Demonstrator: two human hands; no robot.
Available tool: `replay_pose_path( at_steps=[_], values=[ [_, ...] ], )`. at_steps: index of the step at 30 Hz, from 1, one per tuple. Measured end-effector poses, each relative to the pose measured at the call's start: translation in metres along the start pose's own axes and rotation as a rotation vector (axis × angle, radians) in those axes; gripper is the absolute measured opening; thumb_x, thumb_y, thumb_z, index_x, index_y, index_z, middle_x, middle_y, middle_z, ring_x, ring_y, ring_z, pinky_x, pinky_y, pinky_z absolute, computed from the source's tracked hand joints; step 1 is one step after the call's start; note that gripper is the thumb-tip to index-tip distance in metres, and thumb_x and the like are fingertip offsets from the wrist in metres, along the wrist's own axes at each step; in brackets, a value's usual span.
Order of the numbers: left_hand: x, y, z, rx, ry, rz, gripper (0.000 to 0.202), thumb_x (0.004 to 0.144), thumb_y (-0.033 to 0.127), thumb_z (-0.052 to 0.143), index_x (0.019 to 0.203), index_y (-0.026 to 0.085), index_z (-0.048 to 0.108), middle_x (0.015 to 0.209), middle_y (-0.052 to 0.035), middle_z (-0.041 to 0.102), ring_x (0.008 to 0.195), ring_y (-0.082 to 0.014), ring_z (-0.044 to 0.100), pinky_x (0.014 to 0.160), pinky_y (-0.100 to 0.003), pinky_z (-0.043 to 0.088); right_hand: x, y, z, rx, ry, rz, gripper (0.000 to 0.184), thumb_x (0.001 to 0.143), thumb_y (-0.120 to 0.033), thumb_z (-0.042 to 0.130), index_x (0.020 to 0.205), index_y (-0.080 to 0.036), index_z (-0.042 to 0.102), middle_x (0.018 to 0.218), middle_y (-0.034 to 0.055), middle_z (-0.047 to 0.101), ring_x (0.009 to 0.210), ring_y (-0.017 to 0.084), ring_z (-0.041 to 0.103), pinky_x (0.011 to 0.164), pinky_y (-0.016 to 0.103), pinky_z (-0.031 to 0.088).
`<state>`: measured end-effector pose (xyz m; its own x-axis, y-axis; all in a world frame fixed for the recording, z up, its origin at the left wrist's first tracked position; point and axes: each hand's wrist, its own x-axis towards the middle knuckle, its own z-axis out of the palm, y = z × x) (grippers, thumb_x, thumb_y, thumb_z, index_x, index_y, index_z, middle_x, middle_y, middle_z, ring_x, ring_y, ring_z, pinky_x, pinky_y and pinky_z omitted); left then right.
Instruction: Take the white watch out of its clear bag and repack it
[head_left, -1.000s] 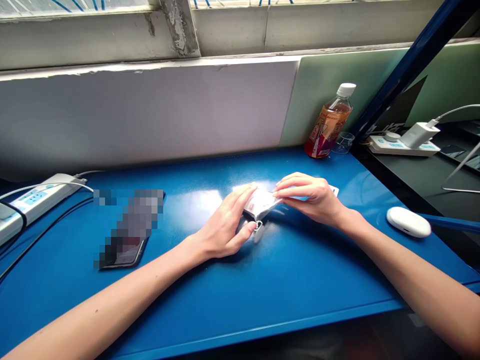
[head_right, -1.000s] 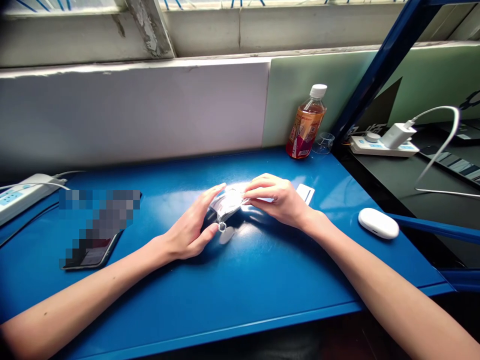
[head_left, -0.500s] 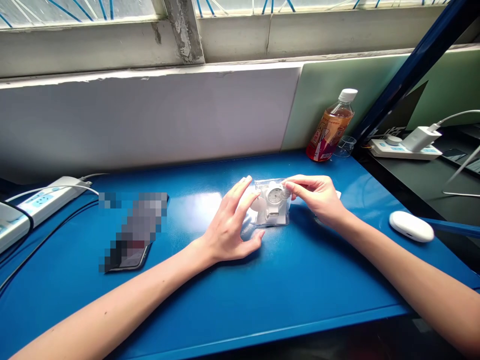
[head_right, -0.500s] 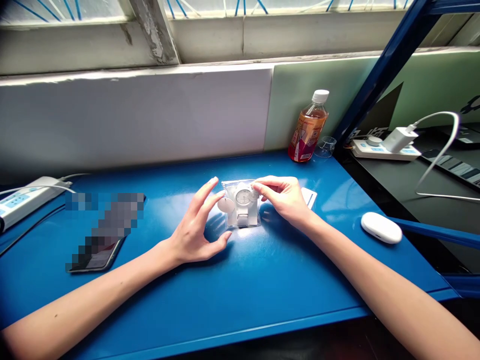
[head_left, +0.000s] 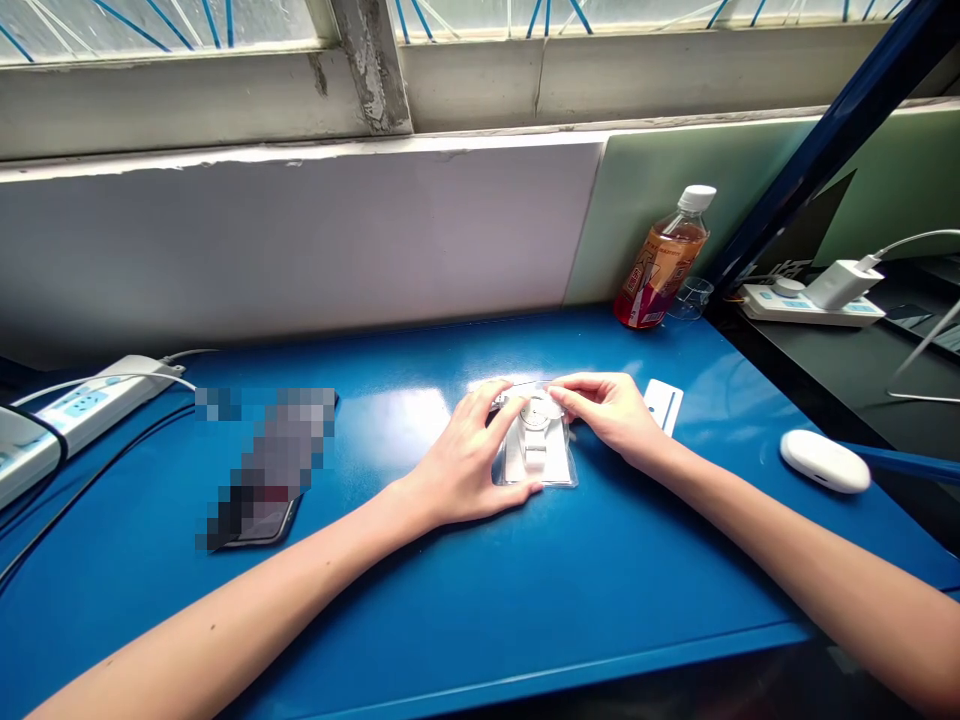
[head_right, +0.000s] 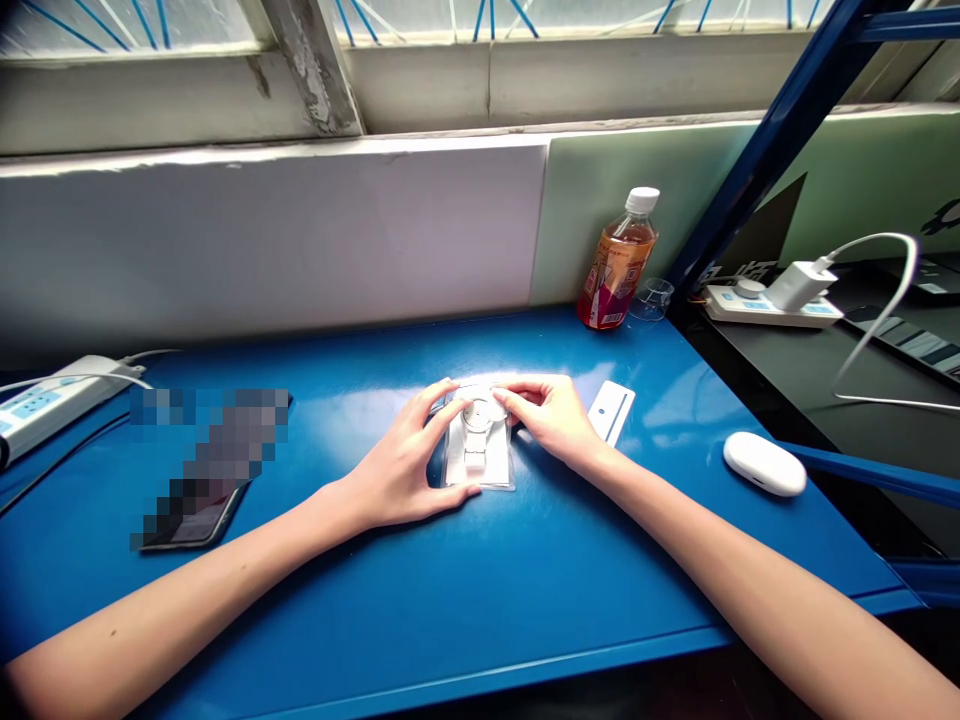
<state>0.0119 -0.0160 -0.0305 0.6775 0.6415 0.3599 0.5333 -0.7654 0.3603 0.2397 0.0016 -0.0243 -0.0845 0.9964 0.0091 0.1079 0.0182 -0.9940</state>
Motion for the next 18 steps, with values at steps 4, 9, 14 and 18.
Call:
replay_pose_path(
  at_steps=[4, 9, 14, 18],
  values=[
    [0.001, 0.001, -0.001, -0.028, -0.06, -0.067, 0.087, 0.076, 0.053, 0.074, 0.145, 0.015, 0.037, 0.149, -0.0245, 0.036, 0.14, -0.0407, 0.037, 0.111, -0.056, 0.039, 0.004, 0.005, -0.006, -0.015, -0.032, -0.002, 0.036, 0.074, -0.041, 0.078, 0.1, -0.015, 0.076, 0.096, 0.0097, 0.078, 0.074, 0.02, 0.072, 0.067, 0.034, 0.062],
    [0.002, 0.001, 0.0, -0.013, -0.088, -0.091, 0.085, 0.076, 0.055, 0.074, 0.142, 0.011, 0.043, 0.148, -0.0263, 0.04, 0.139, -0.0416, 0.038, 0.113, -0.055, 0.037, 0.005, 0.009, -0.014, -0.266, 0.017, -0.162, 0.027, 0.086, -0.038, 0.068, 0.103, -0.017, 0.073, 0.108, 0.0109, 0.075, 0.096, 0.024, 0.072, 0.085, 0.04, 0.061],
    [0.003, 0.001, -0.002, -0.009, -0.102, -0.108, 0.086, 0.078, 0.059, 0.071, 0.143, 0.011, 0.044, 0.148, -0.0252, 0.042, 0.139, -0.0396, 0.039, 0.113, -0.054, 0.037, -0.002, 0.003, -0.02, -0.508, -0.267, -0.377, 0.047, 0.087, -0.042, 0.068, 0.129, -0.021, 0.063, 0.135, 0.0129, 0.063, 0.126, 0.029, 0.059, 0.107, 0.048, 0.049],
    [0.003, -0.002, -0.006, 0.011, -0.131, -0.126, 0.088, 0.082, 0.064, 0.067, 0.147, 0.011, 0.04, 0.151, -0.024, 0.041, 0.14, -0.0381, 0.039, 0.113, -0.053, 0.037, -0.007, 0.0, -0.023, -0.75, -0.444, -0.437, 0.085, 0.078, -0.051, 0.075, 0.149, -0.017, 0.044, 0.156, 0.0189, 0.04, 0.147, 0.037, 0.031, 0.118, 0.057, 0.032]
  ],
)
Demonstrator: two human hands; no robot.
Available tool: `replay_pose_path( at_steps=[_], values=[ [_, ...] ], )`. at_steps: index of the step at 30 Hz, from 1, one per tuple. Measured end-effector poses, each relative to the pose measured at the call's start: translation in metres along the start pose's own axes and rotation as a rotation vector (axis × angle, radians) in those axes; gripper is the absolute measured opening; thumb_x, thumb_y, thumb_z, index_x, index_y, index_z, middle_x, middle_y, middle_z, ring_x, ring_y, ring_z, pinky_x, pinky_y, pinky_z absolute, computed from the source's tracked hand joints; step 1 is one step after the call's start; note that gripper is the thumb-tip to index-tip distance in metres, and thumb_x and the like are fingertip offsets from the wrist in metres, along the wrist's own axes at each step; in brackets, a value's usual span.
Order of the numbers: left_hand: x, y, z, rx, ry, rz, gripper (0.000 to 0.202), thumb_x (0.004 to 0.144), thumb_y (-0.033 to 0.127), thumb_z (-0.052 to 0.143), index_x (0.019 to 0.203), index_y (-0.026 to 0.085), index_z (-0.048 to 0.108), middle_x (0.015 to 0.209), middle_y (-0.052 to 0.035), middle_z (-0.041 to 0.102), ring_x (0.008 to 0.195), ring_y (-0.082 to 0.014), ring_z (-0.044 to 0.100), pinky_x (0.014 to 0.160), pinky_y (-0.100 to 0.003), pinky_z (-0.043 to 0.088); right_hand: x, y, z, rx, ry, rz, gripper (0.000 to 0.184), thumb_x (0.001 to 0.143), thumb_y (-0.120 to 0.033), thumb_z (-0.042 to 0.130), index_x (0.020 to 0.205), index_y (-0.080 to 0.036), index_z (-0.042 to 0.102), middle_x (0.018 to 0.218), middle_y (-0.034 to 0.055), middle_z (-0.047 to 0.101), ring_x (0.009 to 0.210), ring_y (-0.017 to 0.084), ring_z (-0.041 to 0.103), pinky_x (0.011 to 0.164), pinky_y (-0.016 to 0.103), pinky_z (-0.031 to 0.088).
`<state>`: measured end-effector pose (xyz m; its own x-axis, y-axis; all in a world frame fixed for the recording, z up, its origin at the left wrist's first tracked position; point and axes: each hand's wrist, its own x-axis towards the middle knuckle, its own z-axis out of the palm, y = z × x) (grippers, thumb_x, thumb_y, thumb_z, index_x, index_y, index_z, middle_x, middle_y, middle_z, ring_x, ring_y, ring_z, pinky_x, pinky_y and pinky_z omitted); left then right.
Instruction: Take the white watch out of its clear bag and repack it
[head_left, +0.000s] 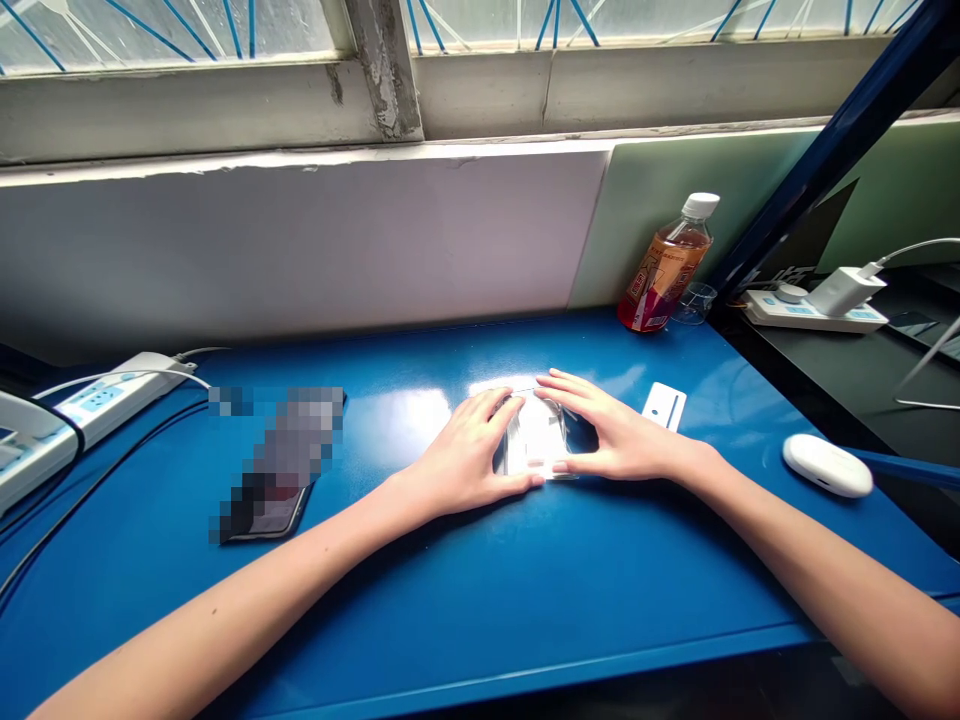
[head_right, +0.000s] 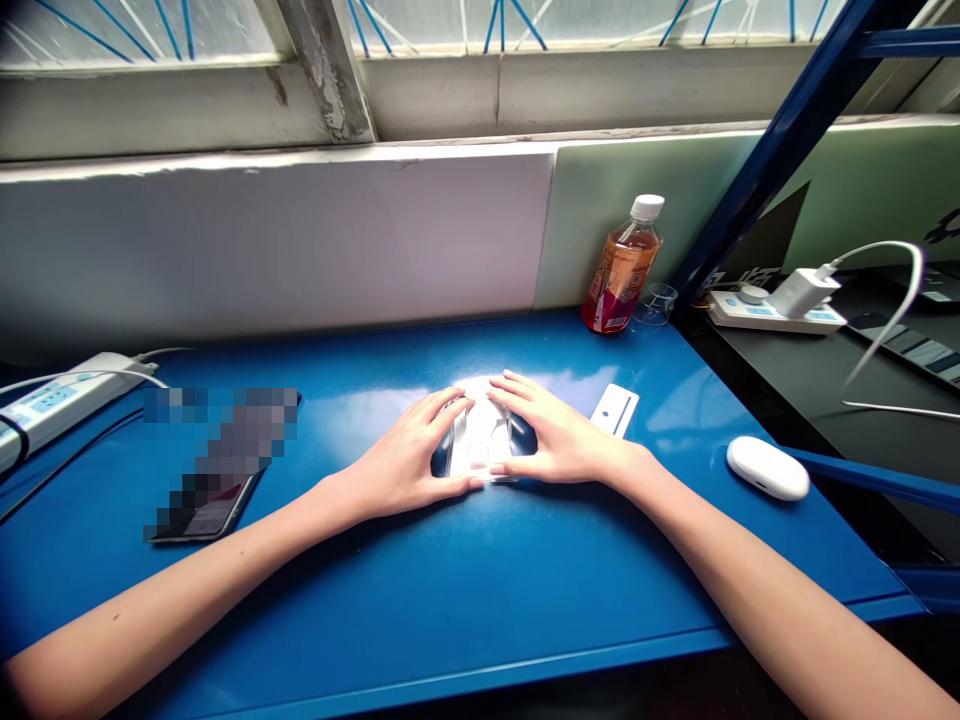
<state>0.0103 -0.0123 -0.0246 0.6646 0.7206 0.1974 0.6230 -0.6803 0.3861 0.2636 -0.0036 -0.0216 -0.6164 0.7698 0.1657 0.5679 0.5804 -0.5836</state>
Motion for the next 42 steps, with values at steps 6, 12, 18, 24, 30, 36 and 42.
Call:
replay_pose_path(
  at_steps=[6, 12, 18, 24, 30, 36, 42],
  values=[
    [0.003, -0.012, -0.002, 0.049, 0.006, 0.04, 0.088, 0.084, 0.067, 0.061, 0.148, 0.011, 0.039, 0.151, -0.0241, 0.041, 0.14, -0.0382, 0.039, 0.113, -0.054, 0.036, -0.002, 0.003, -0.002, -0.125, -0.064, -0.007, 0.097, 0.08, -0.06, 0.07, 0.157, -0.017, 0.028, 0.162, 0.0195, 0.027, 0.15, 0.037, 0.023, 0.119, 0.057, 0.029],
    [0.003, -0.015, -0.002, 0.064, 0.001, 0.114, 0.082, 0.088, 0.058, 0.059, 0.15, 0.01, 0.036, 0.151, -0.025, 0.04, 0.141, -0.0401, 0.036, 0.115, -0.057, 0.032, -0.001, 0.003, -0.004, -0.159, -0.101, 0.012, 0.096, 0.082, -0.061, 0.067, 0.157, -0.014, 0.029, 0.16, 0.0213, 0.03, 0.148, 0.037, 0.03, 0.119, 0.055, 0.031],
    [0.0, -0.014, -0.005, 0.043, -0.026, 0.119, 0.087, 0.085, 0.06, 0.061, 0.152, 0.011, 0.033, 0.153, -0.0245, 0.039, 0.142, -0.0412, 0.035, 0.115, -0.058, 0.03, -0.002, 0.003, -0.005, -0.139, -0.071, -0.009, 0.099, 0.08, -0.06, 0.07, 0.157, -0.016, 0.026, 0.16, 0.0208, 0.032, 0.148, 0.038, 0.029, 0.119, 0.056, 0.032],
    [-0.001, -0.013, -0.005, 0.075, -0.051, 0.108, 0.089, 0.085, 0.062, 0.061, 0.151, 0.009, 0.034, 0.153, -0.0252, 0.038, 0.143, -0.0414, 0.035, 0.116, -0.057, 0.029, -0.003, 0.005, -0.007, -0.172, -0.109, 0.027, 0.102, 0.079, -0.064, 0.068, 0.157, -0.012, 0.026, 0.161, 0.0221, 0.029, 0.15, 0.038, 0.025, 0.12, 0.056, 0.029],
    [-0.001, -0.012, -0.003, 0.05, -0.032, 0.099, 0.089, 0.085, 0.06, 0.061, 0.151, 0.009, 0.032, 0.154, -0.0257, 0.037, 0.144, -0.0409, 0.033, 0.116, -0.058, 0.029, -0.003, 0.002, -0.006, -0.183, -0.097, 0.02, 0.102, 0.079, -0.062, 0.069, 0.157, -0.012, 0.025, 0.162, 0.0225, 0.026, 0.149, 0.039, 0.027, 0.119, 0.056, 0.03],
    [-0.003, -0.012, -0.002, 0.03, -0.016, 0.084, 0.091, 0.084, 0.06, 0.062, 0.153, 0.008, 0.029, 0.157, -0.0262, 0.032, 0.146, -0.0401, 0.03, 0.117, -0.057, 0.029, -0.002, 0.002, -0.006, -0.195, -0.071, -0.023, 0.097, 0.081, -0.063, 0.067, 0.156, -0.014, 0.029, 0.158, 0.0222, 0.035, 0.146, 0.039, 0.033, 0.118, 0.057, 0.033],
    [-0.003, -0.012, -0.002, 0.054, -0.036, 0.081, 0.091, 0.085, 0.059, 0.061, 0.152, 0.006, 0.031, 0.156, -0.0272, 0.033, 0.146, -0.0407, 0.03, 0.118, -0.056, 0.028, -0.002, 0.003, -0.005, -0.185, -0.073, -0.008, 0.096, 0.08, -0.063, 0.067, 0.155, -0.015, 0.032, 0.156, 0.0216, 0.039, 0.145, 0.039, 0.034, 0.117, 0.057, 0.034]
  ],
)
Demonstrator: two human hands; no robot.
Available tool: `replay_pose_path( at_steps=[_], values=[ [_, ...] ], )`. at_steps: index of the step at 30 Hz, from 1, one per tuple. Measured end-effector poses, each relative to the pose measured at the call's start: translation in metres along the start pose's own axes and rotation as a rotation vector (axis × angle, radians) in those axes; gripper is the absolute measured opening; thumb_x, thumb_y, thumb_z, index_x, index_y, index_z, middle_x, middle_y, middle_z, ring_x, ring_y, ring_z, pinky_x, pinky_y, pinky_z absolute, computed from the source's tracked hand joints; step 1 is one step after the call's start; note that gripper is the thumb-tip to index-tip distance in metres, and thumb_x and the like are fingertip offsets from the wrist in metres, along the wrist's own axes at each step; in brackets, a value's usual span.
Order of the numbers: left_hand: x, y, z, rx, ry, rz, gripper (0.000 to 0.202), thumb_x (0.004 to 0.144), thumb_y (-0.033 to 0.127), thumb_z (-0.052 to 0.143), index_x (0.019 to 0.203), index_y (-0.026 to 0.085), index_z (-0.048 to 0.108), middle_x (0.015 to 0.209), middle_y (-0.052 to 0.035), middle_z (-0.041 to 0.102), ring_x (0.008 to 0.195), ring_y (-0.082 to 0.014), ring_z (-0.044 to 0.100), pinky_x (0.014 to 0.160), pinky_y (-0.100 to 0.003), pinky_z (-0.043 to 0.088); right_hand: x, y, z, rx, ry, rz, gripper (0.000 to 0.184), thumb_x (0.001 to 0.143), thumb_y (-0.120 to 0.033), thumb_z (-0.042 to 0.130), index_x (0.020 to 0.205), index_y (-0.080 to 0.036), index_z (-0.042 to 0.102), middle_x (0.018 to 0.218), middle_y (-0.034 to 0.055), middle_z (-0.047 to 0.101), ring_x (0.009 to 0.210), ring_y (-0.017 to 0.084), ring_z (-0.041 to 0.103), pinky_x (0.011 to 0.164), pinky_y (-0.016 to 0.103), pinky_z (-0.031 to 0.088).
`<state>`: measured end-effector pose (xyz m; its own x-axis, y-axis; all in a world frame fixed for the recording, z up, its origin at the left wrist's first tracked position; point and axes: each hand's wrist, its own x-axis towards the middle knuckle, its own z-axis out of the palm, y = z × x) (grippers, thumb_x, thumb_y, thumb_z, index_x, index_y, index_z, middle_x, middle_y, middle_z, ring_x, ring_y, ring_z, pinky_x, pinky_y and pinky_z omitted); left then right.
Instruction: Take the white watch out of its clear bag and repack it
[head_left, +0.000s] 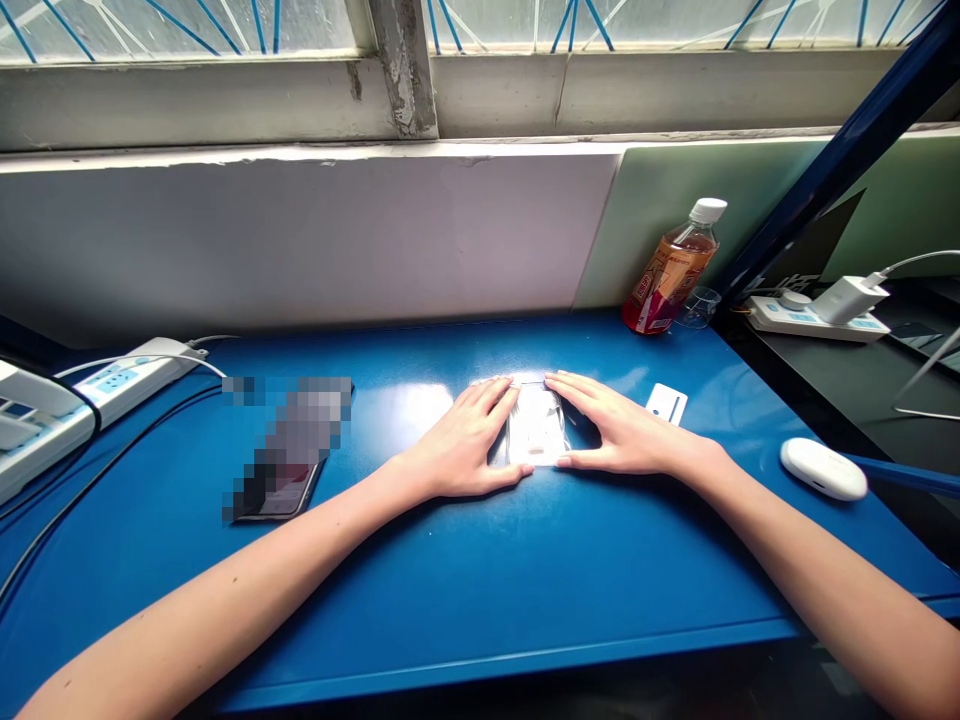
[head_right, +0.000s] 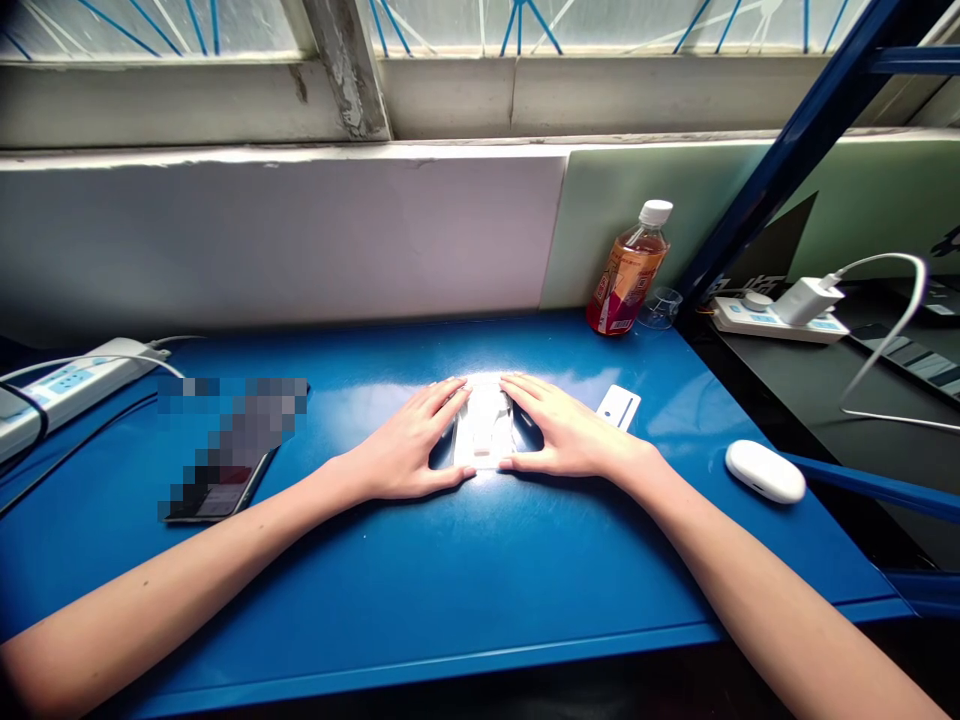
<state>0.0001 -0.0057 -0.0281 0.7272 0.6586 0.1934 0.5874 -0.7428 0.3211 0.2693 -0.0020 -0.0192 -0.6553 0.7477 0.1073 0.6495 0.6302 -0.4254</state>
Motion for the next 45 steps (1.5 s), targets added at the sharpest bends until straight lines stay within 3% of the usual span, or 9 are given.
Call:
replay_pose_path(
  at_steps=[8, 14, 24, 32, 45],
  values=[
    [-0.0005, -0.0013, 0.003, -0.019, 0.016, -0.018, 0.095, 0.084, 0.065, 0.06, 0.152, 0.008, 0.028, 0.155, -0.0263, 0.035, 0.146, -0.0396, 0.031, 0.118, -0.055, 0.028, -0.0022, 0.004, -0.0028, 0.017, -0.03, 0.035, 0.101, 0.08, -0.065, 0.066, 0.157, -0.013, 0.025, 0.159, 0.0225, 0.032, 0.148, 0.037, 0.03, 0.118, 0.056, 0.033],
    [0.0017, 0.0003, 0.0015, 0.034, -0.082, -0.121, 0.111, 0.082, 0.077, 0.051, 0.154, 0.0, 0.016, 0.161, -0.0296, 0.018, 0.151, -0.0404, 0.014, 0.12, -0.053, 0.022, -0.0029, 0.0064, -0.0057, 0.017, -0.04, 0.052, 0.106, 0.076, -0.066, 0.069, 0.156, -0.01, 0.027, 0.158, 0.0236, 0.034, 0.147, 0.039, 0.032, 0.118, 0.056, 0.033],
    [0.0025, 0.0011, -0.0009, 0.069, -0.098, -0.114, 0.107, 0.083, 0.079, 0.048, 0.153, 0.002, 0.024, 0.159, -0.0277, 0.027, 0.15, -0.0387, 0.022, 0.12, -0.05, 0.023, -0.0031, 0.0063, -0.0078, -0.012, -0.059, 0.067, 0.112, 0.073, -0.07, 0.07, 0.157, -0.011, 0.026, 0.16, 0.0245, 0.029, 0.147, 0.041, 0.029, 0.117, 0.057, 0.033],
    [0.003, -0.0008, -0.001, 0.081, -0.078, -0.087, 0.103, 0.085, 0.076, 0.047, 0.151, 0.001, 0.027, 0.157, -0.0286, 0.03, 0.148, -0.0408, 0.025, 0.118, -0.053, 0.026, -0.0023, 0.0073, -0.0071, -0.015, -0.037, 0.043, 0.107, 0.074, -0.07, 0.069, 0.155, -0.012, 0.03, 0.158, 0.024, 0.034, 0.146, 0.041, 0.032, 0.117, 0.057, 0.034],
    [0.0031, -0.0002, 0.0001, 0.104, -0.1, -0.099, 0.104, 0.085, 0.076, 0.046, 0.152, 0.0, 0.025, 0.158, -0.0284, 0.027, 0.149, -0.0392, 0.024, 0.119, -0.051, 0.025, -0.0031, 0.0083, -0.0066, -0.03, -0.049, 0.071, 0.112, 0.072, -0.073, 0.068, 0.156, -0.012, 0.027, 0.159, 0.024, 0.032, 0.146, 0.041, 0.031, 0.117, 0.057, 0.034]
  ],
)
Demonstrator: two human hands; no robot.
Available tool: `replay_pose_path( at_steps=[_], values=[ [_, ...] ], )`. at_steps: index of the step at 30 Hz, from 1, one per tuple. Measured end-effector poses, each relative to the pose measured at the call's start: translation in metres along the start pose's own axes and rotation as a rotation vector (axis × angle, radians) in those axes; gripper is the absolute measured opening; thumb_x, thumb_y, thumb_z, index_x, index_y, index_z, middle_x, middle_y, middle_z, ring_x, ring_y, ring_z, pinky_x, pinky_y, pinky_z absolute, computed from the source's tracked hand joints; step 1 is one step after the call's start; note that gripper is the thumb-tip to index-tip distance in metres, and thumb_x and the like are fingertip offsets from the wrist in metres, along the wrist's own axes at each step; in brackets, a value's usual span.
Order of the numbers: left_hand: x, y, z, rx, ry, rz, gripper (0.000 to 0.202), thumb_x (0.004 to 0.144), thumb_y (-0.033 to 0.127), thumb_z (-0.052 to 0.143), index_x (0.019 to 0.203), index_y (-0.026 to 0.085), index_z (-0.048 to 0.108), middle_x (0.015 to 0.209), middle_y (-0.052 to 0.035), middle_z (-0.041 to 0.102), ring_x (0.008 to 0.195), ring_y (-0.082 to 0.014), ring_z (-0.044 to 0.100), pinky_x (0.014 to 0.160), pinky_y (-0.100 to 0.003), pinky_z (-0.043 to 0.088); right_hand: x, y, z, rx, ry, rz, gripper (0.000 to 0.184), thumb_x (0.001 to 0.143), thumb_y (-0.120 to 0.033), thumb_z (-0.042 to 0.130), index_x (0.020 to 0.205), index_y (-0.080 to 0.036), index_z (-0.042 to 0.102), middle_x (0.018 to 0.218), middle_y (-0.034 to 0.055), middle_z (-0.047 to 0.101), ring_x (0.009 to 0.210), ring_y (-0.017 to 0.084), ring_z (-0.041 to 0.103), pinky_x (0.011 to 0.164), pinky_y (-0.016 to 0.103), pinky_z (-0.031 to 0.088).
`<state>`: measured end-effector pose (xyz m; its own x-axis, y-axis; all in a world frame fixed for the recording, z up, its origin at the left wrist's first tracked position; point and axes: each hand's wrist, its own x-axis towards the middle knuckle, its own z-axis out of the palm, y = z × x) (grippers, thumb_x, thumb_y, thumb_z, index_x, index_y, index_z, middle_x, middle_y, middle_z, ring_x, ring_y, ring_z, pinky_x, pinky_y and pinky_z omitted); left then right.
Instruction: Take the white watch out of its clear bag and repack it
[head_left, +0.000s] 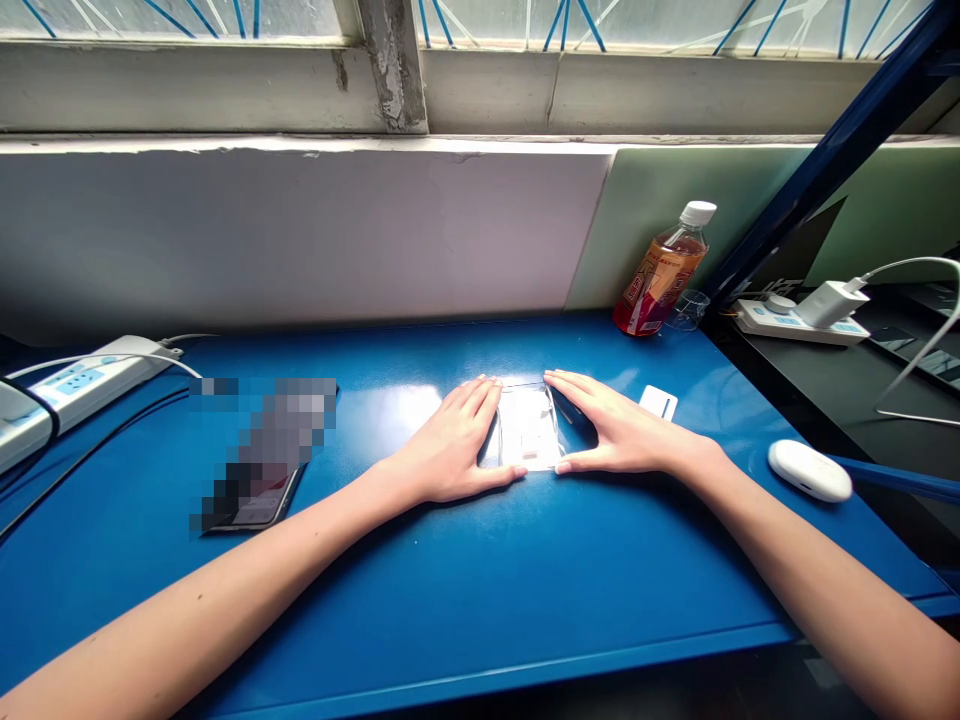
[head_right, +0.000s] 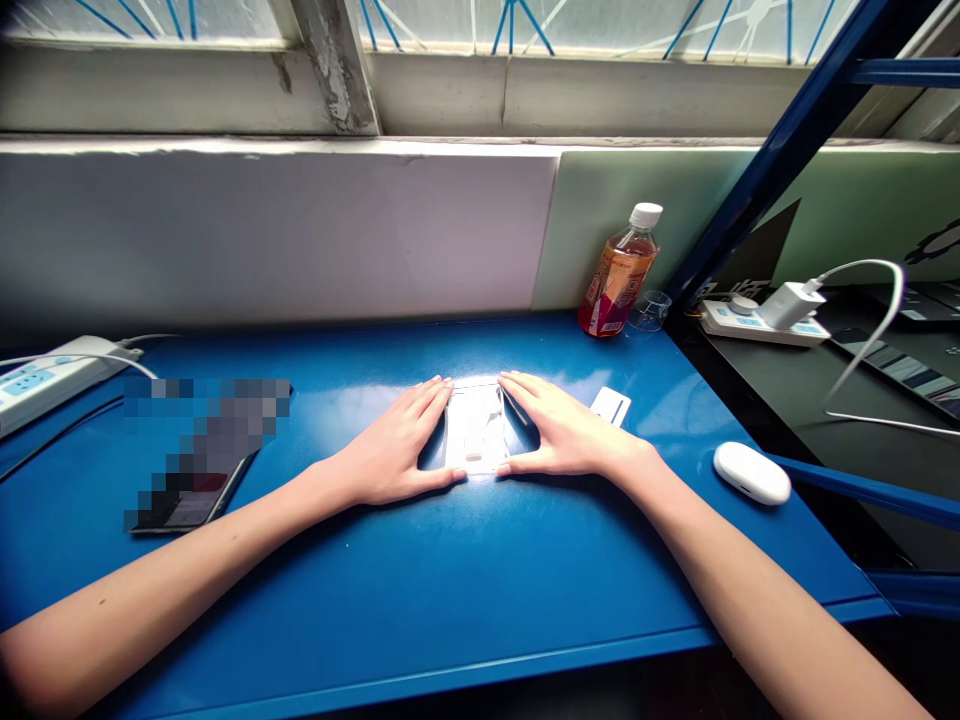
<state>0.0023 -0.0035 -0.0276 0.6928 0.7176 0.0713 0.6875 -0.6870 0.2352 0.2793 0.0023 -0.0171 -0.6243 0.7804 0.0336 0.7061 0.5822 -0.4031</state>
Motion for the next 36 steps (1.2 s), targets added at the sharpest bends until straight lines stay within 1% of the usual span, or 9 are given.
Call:
replay_pose_path(
  at_steps=[6, 13, 18, 21, 25, 27, 29, 32, 36],
  values=[
    [0.0001, 0.0008, -0.0002, -0.004, -0.01, -0.009, 0.104, 0.085, 0.076, 0.046, 0.153, 0.0, 0.024, 0.159, -0.028, 0.026, 0.15, -0.0385, 0.022, 0.12, -0.05, 0.023, 0.0004, 0.0021, 0.0019, 0.002, 0.005, 0.003, 0.116, 0.071, -0.075, 0.067, 0.157, -0.012, 0.022, 0.16, 0.0232, 0.029, 0.148, 0.039, 0.029, 0.119, 0.055, 0.032],
    [0.0, 0.0014, -0.0009, -0.002, -0.025, -0.012, 0.104, 0.086, 0.076, 0.046, 0.153, 0.0, 0.024, 0.159, -0.0277, 0.025, 0.15, -0.0381, 0.022, 0.121, -0.048, 0.022, 0.0014, 0.0007, 0.0005, 0.005, -0.005, -0.037, 0.11, 0.074, -0.072, 0.067, 0.156, -0.011, 0.026, 0.16, 0.0218, 0.032, 0.148, 0.037, 0.03, 0.119, 0.054, 0.032],
    [-0.0033, 0.0008, -0.0011, -0.035, 0.032, 0.016, 0.097, 0.089, 0.069, 0.048, 0.154, 0.002, 0.021, 0.16, -0.0301, 0.018, 0.15, -0.0402, 0.019, 0.119, -0.054, 0.025, 0.0025, 0.0004, -0.0007, 0.039, 0.069, -0.088, 0.094, 0.079, -0.064, 0.069, 0.153, -0.017, 0.036, 0.153, 0.0195, 0.044, 0.14, 0.036, 0.042, 0.114, 0.054, 0.039],
    [-0.0051, -0.0001, -0.0002, -0.059, 0.078, 0.046, 0.078, 0.097, 0.051, 0.045, 0.153, 0.002, 0.023, 0.162, -0.0288, 0.012, 0.151, -0.038, 0.016, 0.119, -0.053, 0.028, 0.0035, 0.0028, -0.0007, 0.049, 0.182, -0.095, 0.063, 0.089, -0.051, 0.063, 0.143, -0.02, 0.051, 0.138, 0.0162, 0.059, 0.125, 0.032, 0.058, 0.104, 0.048, 0.05],
    [-0.0039, -0.0017, 0.0026, -0.094, 0.168, 0.01, 0.054, 0.101, 0.031, 0.036, 0.149, 0.008, 0.034, 0.16, -0.0228, 0.028, 0.15, -0.0328, 0.026, 0.12, -0.051, 0.03, 0.0042, 0.0063, 0.0021, 0.058, 0.303, -0.119, 0.039, 0.093, -0.038, 0.058, 0.128, -0.022, 0.063, 0.094, 0.0086, 0.074, 0.084, 0.024, 0.069, 0.079, 0.039, 0.057],
    [-0.0029, -0.0019, 0.0032, -0.099, 0.196, -0.037, 0.049, 0.102, 0.031, 0.034, 0.144, 0.007, 0.043, 0.155, -0.0233, 0.037, 0.146, -0.0333, 0.033, 0.119, -0.052, 0.032, 0.004, 0.0072, 0.0041, 0.098, 0.305, -0.134, 0.036, 0.092, -0.035, 0.059, 0.125, -0.022, 0.065, 0.082, 0.0044, 0.073, 0.069, 0.019, 0.067, 0.069, 0.035, 0.055],
    [-0.0024, -0.0018, 0.0029, -0.097, 0.19, -0.053, 0.053, 0.101, 0.042, 0.041, 0.14, 0.007, 0.047, 0.151, -0.0244, 0.042, 0.144, -0.0358, 0.035, 0.118, -0.054, 0.034, 0.0038, 0.0078, 0.0053, 0.112, 0.322, -0.144, 0.033, 0.092, -0.035, 0.06, 0.121, -0.022, 0.067, 0.077, 0.0028, 0.072, 0.064, 0.018, 0.065, 0.066, 0.033, 0.054],
    [-0.0023, -0.0018, 0.0016, -0.086, 0.167, -0.032, 0.075, 0.091, 0.062, 0.055, 0.141, 0.007, 0.046, 0.15, -0.0251, 0.043, 0.143, -0.0388, 0.035, 0.116, -0.055, 0.035, 0.0039, 0.0086, 0.0038, 0.069, 0.394, -0.153, 0.032, 0.091, -0.037, 0.061, 0.119, -0.023, 0.068, 0.086, 0.006, 0.072, 0.076, 0.022, 0.067, 0.073, 0.037, 0.055],
    [-0.0023, -0.0023, 0.0015, -0.072, 0.15, -0.035, 0.078, 0.089, 0.064, 0.057, 0.142, 0.008, 0.045, 0.149, -0.0231, 0.046, 0.142, -0.0377, 0.037, 0.116, -0.053, 0.036, 0.004, 0.0094, -0.0005, 0.019, 0.353, -0.165, 0.051, 0.087, -0.045, 0.066, 0.131, -0.02, 0.06, 0.124, 0.0152, 0.065, 0.115, 0.031, 0.061, 0.097, 0.047, 0.053]
  ],
)
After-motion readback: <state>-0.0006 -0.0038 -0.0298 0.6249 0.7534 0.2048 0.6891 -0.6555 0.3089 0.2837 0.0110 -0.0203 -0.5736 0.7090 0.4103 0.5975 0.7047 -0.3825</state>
